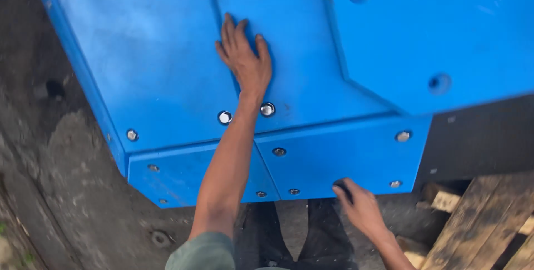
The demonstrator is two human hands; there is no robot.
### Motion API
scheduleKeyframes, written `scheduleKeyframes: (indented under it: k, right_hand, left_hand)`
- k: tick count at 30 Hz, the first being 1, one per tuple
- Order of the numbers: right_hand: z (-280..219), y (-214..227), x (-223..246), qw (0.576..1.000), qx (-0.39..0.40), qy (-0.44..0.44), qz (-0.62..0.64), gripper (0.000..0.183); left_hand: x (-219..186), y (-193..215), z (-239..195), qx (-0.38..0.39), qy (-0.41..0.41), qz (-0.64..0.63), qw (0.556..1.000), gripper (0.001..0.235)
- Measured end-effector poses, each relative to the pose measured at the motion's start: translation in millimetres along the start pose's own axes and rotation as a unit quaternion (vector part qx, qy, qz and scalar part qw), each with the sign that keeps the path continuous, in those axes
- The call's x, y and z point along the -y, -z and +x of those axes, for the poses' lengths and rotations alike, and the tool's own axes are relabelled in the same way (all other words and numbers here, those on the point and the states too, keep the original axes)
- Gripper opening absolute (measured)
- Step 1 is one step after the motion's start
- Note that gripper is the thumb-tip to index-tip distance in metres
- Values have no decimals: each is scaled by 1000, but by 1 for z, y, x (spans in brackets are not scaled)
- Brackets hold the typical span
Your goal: Assembling blue industrial bumper blocks using bolts and washers by hand.
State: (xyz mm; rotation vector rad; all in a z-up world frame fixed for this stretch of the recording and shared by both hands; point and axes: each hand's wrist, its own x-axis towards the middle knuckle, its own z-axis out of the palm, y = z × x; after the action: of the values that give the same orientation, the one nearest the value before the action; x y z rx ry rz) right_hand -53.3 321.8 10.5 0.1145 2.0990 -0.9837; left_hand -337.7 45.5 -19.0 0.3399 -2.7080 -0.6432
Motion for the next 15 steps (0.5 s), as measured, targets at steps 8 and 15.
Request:
scheduleKeyframes:
  k: [8,15]
  right_hand:
    - [71,149,44,969,-229,75,-48,24]
    - [61,128,186,972,-136,192,-8,27]
  left_hand:
    - [-17,-13,45,24,29,115,993,56]
    - [-11,-16,44,59,34,66,995,65]
